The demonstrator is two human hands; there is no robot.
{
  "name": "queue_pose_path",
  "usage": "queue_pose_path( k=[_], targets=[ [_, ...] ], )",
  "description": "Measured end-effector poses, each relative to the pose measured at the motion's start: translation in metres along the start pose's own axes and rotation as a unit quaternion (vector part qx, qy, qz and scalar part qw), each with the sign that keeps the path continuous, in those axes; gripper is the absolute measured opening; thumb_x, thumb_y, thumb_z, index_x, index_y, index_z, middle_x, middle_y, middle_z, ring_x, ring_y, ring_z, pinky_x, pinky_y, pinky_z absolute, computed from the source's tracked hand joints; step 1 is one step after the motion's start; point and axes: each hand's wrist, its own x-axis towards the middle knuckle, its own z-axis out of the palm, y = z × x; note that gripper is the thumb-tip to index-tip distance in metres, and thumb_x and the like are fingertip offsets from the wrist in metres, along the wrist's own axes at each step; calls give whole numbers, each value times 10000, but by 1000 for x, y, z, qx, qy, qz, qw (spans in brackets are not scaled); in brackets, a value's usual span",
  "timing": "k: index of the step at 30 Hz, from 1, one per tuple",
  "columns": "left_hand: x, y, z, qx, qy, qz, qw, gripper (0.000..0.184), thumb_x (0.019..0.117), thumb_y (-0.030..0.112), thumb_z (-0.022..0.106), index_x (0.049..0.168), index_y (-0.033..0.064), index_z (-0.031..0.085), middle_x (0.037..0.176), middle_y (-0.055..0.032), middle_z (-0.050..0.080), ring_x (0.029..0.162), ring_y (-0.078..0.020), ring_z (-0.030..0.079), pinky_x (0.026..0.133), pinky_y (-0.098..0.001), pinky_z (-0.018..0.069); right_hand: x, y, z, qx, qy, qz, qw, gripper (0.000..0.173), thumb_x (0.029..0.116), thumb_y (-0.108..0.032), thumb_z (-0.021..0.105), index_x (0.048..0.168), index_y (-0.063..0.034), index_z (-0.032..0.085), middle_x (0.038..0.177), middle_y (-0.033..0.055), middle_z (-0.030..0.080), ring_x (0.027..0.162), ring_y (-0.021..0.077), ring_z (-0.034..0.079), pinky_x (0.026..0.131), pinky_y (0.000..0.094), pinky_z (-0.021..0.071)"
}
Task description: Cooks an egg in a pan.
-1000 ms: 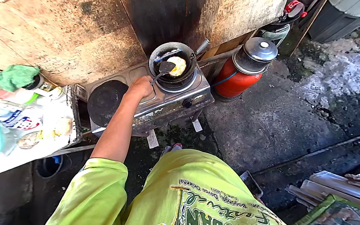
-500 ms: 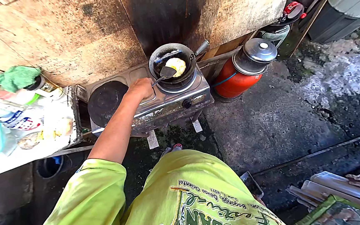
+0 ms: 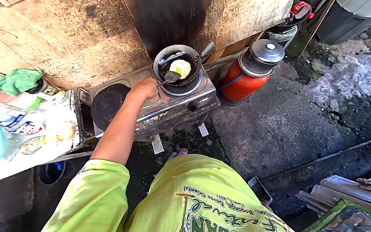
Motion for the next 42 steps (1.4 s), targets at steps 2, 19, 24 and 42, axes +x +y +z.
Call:
queue_pose_path(
  k=[2,19,24,42],
  targets=[
    [1,2,0,5,-1,-1,1000,379,1028,139,548,1394,72,619,1270,-259,656,1214,-447,610,1005,-668,450,26,38,18,-5,74,-77,994,440,1040,-366,586,1287,-18,692,1122,212,744,1010,334,730,912,532,585],
    [12,7,29,-80,50,-7,995,403,1033,145,539,1431,110,591,1334,-248,636,1273,-439,589,1033,-651,452,-19,-6,4,-25,2,5,1000,451,1096,-308,509,1427,-11,582,1346,229,658,1250,359,643,1077,523,500],
    [14,10,35,-62,32,-10,998,416,1025,143,537,1436,98,581,1342,-248,631,1279,-433,588,1036,-645,455,-2,6,12,20,16,13,1000,437,1070,-330,573,1376,-24,629,1299,211,685,1215,336,660,1073,525,495],
    [4,4,28,-75,33,5,997,395,1035,156,546,1423,97,591,1343,-246,630,1289,-430,580,1052,-645,439,1,4,8,-47,44,-75,995,425,1084,-295,528,1348,19,639,1191,239,723,1071,358,719,936,526,573]
  ],
)
